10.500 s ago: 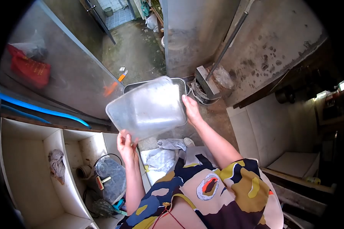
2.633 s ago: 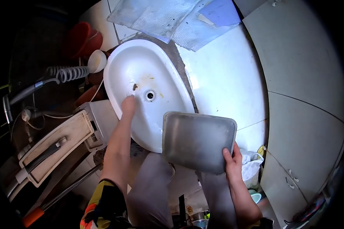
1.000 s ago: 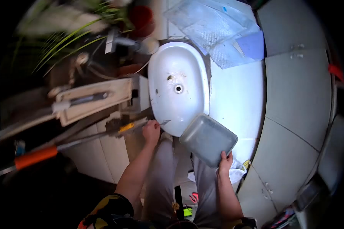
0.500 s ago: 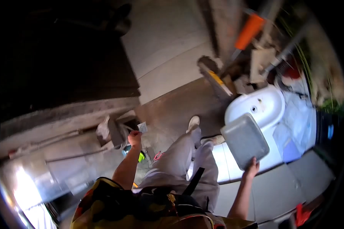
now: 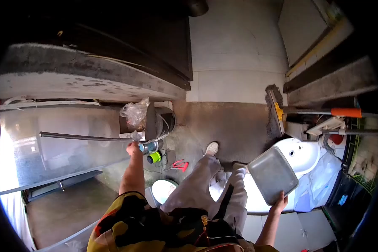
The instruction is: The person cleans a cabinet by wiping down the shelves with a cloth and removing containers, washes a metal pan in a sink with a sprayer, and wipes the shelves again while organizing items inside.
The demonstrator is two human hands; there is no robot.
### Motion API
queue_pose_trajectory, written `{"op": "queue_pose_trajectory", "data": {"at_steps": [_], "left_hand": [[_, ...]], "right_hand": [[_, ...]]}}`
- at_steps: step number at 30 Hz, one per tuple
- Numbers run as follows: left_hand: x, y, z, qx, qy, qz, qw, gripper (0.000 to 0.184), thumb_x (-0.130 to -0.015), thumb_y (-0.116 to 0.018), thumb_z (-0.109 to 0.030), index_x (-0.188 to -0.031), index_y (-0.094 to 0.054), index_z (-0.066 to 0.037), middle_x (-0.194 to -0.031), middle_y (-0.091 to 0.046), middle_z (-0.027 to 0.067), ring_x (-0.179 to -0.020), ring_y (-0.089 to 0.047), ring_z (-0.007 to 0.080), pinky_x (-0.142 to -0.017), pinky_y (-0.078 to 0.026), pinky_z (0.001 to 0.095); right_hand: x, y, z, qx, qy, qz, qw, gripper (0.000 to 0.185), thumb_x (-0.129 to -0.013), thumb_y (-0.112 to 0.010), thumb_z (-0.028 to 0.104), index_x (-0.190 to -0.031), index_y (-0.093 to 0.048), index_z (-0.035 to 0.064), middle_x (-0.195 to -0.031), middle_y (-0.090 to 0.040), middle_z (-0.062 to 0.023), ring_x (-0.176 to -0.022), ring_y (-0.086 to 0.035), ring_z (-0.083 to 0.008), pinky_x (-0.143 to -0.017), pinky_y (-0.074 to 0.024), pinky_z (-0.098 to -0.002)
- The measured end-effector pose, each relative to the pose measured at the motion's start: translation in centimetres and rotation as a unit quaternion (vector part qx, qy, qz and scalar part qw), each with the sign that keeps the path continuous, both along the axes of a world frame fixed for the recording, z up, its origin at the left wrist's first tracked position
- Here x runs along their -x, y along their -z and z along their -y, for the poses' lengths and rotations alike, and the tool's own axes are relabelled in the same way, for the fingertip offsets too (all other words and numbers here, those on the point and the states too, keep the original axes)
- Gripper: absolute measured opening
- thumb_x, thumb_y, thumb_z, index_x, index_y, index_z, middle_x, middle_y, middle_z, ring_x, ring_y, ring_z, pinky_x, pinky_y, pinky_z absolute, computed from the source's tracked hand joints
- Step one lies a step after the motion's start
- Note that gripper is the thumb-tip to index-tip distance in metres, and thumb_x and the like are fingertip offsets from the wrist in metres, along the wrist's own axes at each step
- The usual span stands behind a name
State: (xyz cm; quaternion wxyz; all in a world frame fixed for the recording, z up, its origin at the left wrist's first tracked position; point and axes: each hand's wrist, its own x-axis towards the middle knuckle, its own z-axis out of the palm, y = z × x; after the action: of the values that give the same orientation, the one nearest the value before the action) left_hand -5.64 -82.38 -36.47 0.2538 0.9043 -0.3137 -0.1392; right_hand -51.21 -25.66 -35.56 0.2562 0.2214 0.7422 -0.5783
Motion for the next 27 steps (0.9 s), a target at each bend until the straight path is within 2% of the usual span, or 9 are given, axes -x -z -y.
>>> {"op": "queue_pose_trajectory", "data": {"at_steps": [2, 9, 12, 17, 19, 20, 21, 23, 27], "left_hand": [[-2.4, 0.4, 3.2, 0.01, -0.032, -0.022, 0.999, 0.028, -0.06, -0.072, -0.011, -0.086, -0.068, -0.003, -0.082, -0.067, 0.0111, -0.074, -0.064, 0.0236, -0.069, -0.051, 0.036], [-6.6, 1.0, 8.4, -0.065, -0.015, 0.02, 0.998, 0.032, -0.061, -0.07, -0.021, -0.088, -0.07, -0.006, -0.088, -0.067, 0.0151, -0.085, -0.065, 0.0303, -0.078, -0.05, 0.0383], [-5.5, 1.1, 10.6, -0.171, 0.154, 0.09, 0.969, 0.029, -0.073, -0.055, -0.024, -0.091, -0.068, -0.005, -0.097, -0.065, 0.0163, -0.095, -0.062, 0.0338, -0.082, -0.049, 0.0407], [-2.5, 2.0, 12.3, -0.276, 0.19, 0.195, 0.922, 0.023, -0.078, -0.056, -0.022, -0.09, -0.068, -0.008, -0.095, -0.066, 0.0136, -0.089, -0.064, 0.0304, -0.074, -0.052, 0.0406], [-3.2, 3.1, 13.3, -0.294, 0.313, 0.297, 0.853, 0.019, -0.082, -0.054, -0.02, -0.088, -0.069, -0.011, -0.092, -0.067, 0.0115, -0.084, -0.066, 0.0297, -0.07, -0.053, 0.0371], [-3.1, 3.8, 14.6, -0.319, 0.258, 0.231, 0.882, 0.023, -0.086, -0.049, -0.019, -0.099, -0.065, -0.011, -0.107, -0.063, 0.0116, -0.1, -0.06, 0.0289, -0.079, -0.05, 0.0394], [-2.9, 4.4, 15.4, -0.32, 0.26, 0.229, 0.882, 0.023, -0.086, -0.049, -0.019, -0.099, -0.065, -0.011, -0.107, -0.063, 0.0116, -0.1, -0.06, 0.0289, -0.079, -0.05, 0.0394], [-2.4, 5.6, 16.7, -0.231, 0.366, 0.325, 0.841, 0.035, -0.084, -0.056, -0.025, -0.117, -0.054, -0.013, -0.132, -0.045, 0.0113, -0.121, -0.044, 0.0308, -0.09, -0.044, 0.0442], [1.1, 5.2, 17.9, -0.162, 0.441, 0.259, 0.844, 0.059, -0.075, -0.069, -0.029, -0.127, -0.043, -0.017, -0.144, -0.025, 0.0088, -0.129, -0.028, 0.0349, -0.096, -0.037, 0.0483]], "right_hand": [[-0.9, -1.0, 3.4, 0.005, -0.019, -0.007, 1.0, 0.047, -0.087, -0.055, 0.022, -0.126, -0.043, -0.0022, -0.115, -0.054, -0.0135, -0.101, -0.053, -0.0241, -0.089, -0.0409, -0.0367], [-3.2, -4.7, 12.7, 0.035, -0.088, -0.005, 0.995, 0.041, -0.088, -0.053, 0.016, -0.124, -0.044, -0.0034, -0.114, -0.055, -0.0112, -0.101, -0.052, -0.0202, -0.09, -0.0394, -0.032], [-3.7, -6.9, 16.2, 0.021, -0.126, -0.011, 0.992, 0.04, -0.088, -0.053, 0.015, -0.123, -0.045, -0.003, -0.113, -0.056, -0.0102, -0.1, -0.052, -0.0193, -0.089, -0.0394, -0.0312], [-4.3, -6.8, 17.7, -0.012, -0.159, -0.034, 0.987, 0.039, -0.088, -0.054, 0.014, -0.122, -0.046, -0.003, -0.112, -0.056, -0.0093, -0.099, -0.052, -0.0178, -0.088, -0.0394, -0.0305], [-4.6, -6.7, 17.4, -0.021, -0.177, -0.043, 0.983, 0.04, -0.088, -0.053, 0.012, -0.124, -0.045, -0.0036, -0.112, -0.055, -0.0096, -0.1, -0.052, -0.0181, -0.089, -0.039, -0.0304], [-4.8, -6.4, 17.2, -0.018, -0.181, -0.041, 0.982, 0.04, -0.088, -0.053, 0.012, -0.124, -0.045, -0.0036, -0.113, -0.055, -0.0097, -0.1, -0.052, -0.0183, -0.09, -0.0386, -0.0304], [-5.1, -6.3, 17.2, -0.016, -0.186, -0.04, 0.982, 0.041, -0.088, -0.053, 0.011, -0.125, -0.044, -0.0036, -0.113, -0.055, -0.0099, -0.101, -0.051, -0.0185, -0.091, -0.0383, -0.0304], [-5.7, -6.0, 17.0, -0.021, -0.168, -0.041, 0.985, 0.041, -0.088, -0.052, 0.011, -0.125, -0.044, -0.0037, -0.114, -0.055, -0.0102, -0.102, -0.051, -0.0187, -0.092, -0.0379, -0.0305], [-6.6, -6.5, 17.4, -0.048, -0.16, -0.021, 0.986, 0.041, -0.088, -0.052, 0.01, -0.125, -0.044, -0.0036, -0.114, -0.055, -0.0103, -0.102, -0.051, -0.0185, -0.091, -0.0382, -0.0308]]}}
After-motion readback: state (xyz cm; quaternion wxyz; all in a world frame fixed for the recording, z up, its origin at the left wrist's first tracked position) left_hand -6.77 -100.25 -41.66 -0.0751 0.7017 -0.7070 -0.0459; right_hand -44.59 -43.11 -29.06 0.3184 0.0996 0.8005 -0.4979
